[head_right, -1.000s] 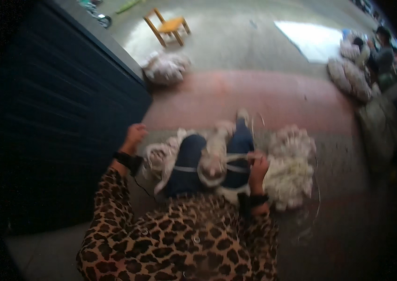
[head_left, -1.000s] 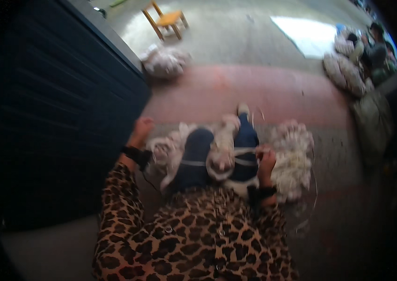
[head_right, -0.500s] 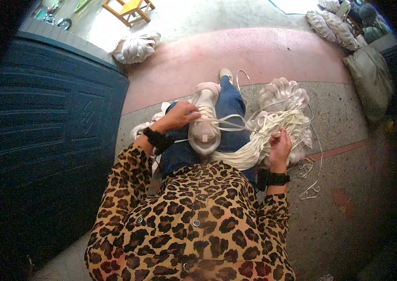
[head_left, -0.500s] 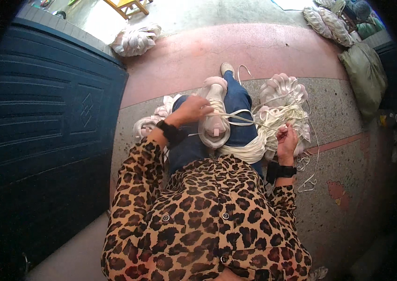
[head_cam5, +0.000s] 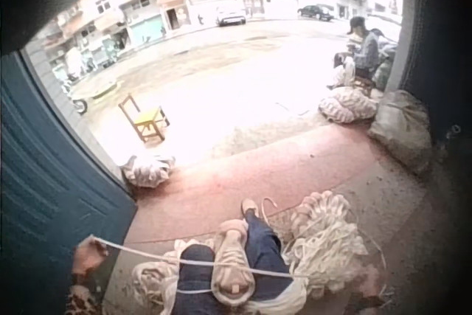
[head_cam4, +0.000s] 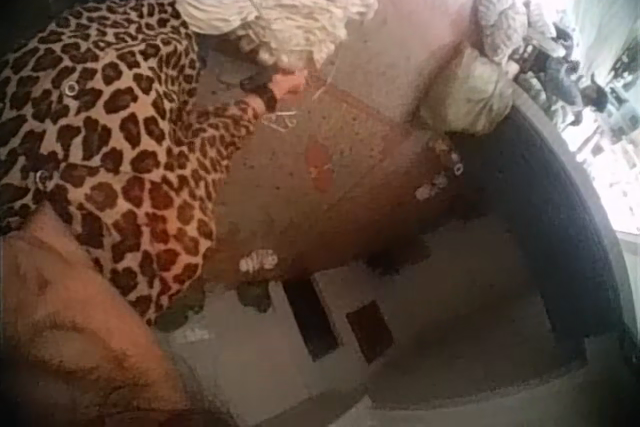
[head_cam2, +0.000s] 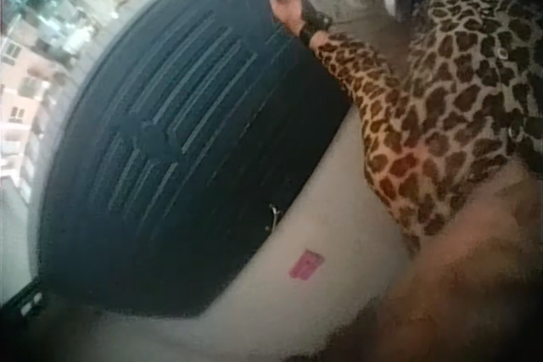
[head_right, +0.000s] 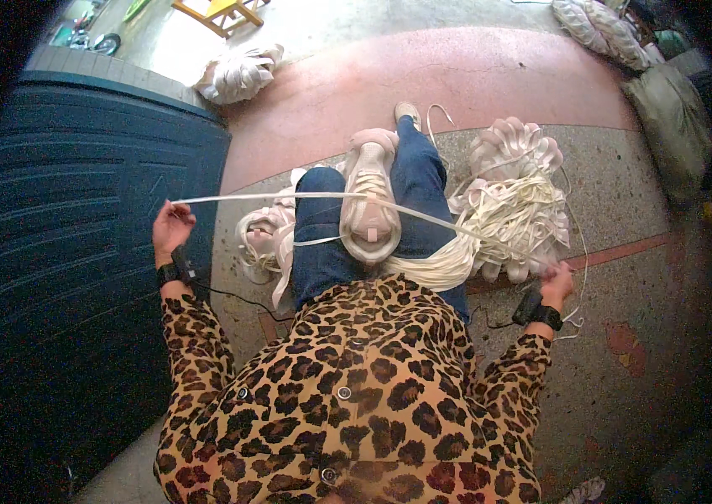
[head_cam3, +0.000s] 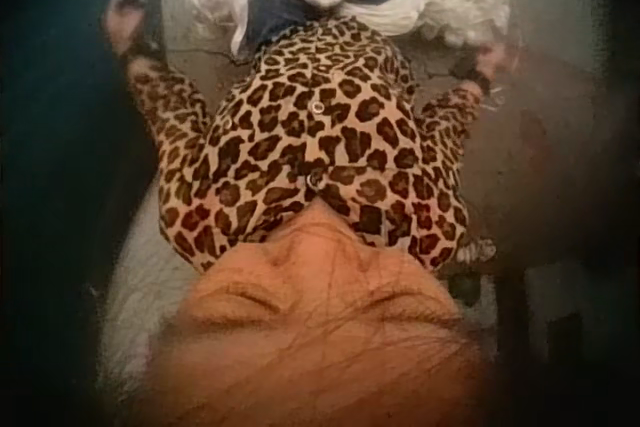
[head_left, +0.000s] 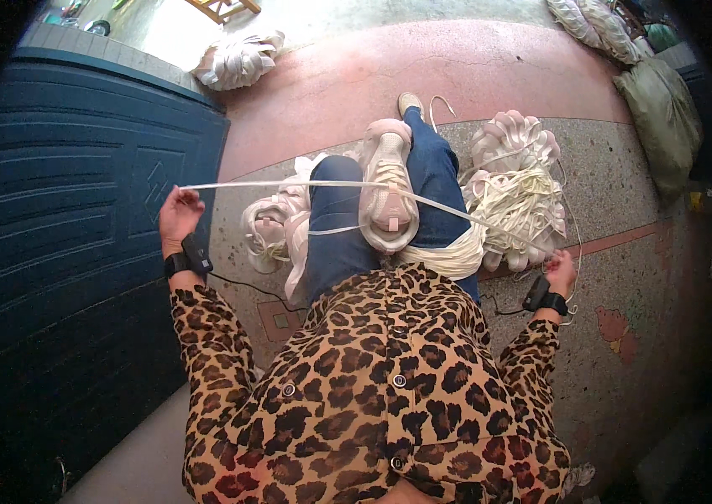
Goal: Lacing a pair of white sneakers while sitting down.
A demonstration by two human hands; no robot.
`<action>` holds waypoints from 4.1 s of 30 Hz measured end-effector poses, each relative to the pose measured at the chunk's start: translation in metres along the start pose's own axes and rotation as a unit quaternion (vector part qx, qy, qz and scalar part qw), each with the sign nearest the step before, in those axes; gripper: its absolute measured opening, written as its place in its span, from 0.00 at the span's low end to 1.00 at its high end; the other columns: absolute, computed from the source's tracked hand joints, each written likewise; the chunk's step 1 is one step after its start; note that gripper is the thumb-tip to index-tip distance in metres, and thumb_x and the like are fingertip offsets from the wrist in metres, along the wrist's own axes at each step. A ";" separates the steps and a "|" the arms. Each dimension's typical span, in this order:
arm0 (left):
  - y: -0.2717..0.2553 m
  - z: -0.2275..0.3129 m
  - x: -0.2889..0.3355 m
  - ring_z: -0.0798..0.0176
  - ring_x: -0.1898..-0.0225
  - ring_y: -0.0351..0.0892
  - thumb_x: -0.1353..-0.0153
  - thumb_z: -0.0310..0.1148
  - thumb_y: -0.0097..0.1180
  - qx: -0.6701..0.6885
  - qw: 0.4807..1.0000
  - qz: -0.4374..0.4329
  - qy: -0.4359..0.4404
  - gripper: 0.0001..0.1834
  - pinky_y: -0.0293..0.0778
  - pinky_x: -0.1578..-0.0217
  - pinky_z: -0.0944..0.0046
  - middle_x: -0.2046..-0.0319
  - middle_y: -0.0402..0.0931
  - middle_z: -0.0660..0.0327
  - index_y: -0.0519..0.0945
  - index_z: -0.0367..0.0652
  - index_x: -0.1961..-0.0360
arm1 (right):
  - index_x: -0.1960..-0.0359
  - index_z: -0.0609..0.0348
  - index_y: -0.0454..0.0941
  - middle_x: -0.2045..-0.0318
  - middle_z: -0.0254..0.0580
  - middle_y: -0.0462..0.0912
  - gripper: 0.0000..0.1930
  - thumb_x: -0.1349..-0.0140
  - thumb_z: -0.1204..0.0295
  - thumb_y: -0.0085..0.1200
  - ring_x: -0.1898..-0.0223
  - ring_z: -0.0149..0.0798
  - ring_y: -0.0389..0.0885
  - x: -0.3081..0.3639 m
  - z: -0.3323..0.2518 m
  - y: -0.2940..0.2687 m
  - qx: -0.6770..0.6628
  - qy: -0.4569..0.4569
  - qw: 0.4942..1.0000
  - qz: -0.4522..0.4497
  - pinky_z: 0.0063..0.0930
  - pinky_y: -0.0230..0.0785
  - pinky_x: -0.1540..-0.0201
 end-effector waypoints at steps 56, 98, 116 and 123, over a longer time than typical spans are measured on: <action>0.334 -0.170 0.131 0.48 0.57 0.73 0.45 0.24 0.58 -0.640 0.555 -0.278 0.453 0.08 0.72 0.55 0.53 0.64 0.76 0.55 0.79 0.41 0.62 | 0.67 0.53 0.79 0.67 0.38 0.75 0.06 0.48 0.74 0.55 0.58 0.43 0.73 0.372 0.034 0.347 0.531 -0.617 0.368 -0.451 0.37 0.65 0.56; 0.346 -0.173 0.089 0.45 0.58 0.81 0.44 0.32 0.55 -0.797 0.475 -0.239 0.287 0.10 0.80 0.60 0.51 0.68 0.83 0.52 0.85 0.43 0.63 | 0.66 0.60 0.74 0.67 0.55 0.79 0.11 0.33 0.68 0.43 0.66 0.61 0.82 0.332 0.060 0.412 0.629 -0.434 0.527 -0.372 0.53 0.75 0.63; 0.352 -0.159 0.113 0.53 0.60 0.76 0.44 0.42 0.62 -0.738 0.499 -0.129 0.434 0.13 0.72 0.66 0.51 0.74 0.79 0.59 0.83 0.44 0.74 | 0.65 0.55 0.78 0.65 0.43 0.80 0.10 0.37 0.62 0.54 0.60 0.49 0.79 0.362 0.050 0.398 0.591 -0.553 0.485 -0.332 0.45 0.71 0.60; 0.337 -0.179 0.113 0.52 0.57 0.73 0.42 0.37 0.59 -0.788 0.469 -0.145 0.371 0.12 0.71 0.62 0.52 0.65 0.78 0.58 0.80 0.42 0.61 | 0.66 0.53 0.81 0.64 0.39 0.79 0.11 0.43 0.61 0.57 0.55 0.42 0.74 0.365 0.041 0.395 0.647 -0.586 0.421 -0.248 0.42 0.63 0.56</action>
Point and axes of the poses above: each hand's wrist, its own x-axis away from the middle knuckle, its own y-axis out of the palm, z = x × y, the point moved 9 cm from there along -x, towards the middle knuckle
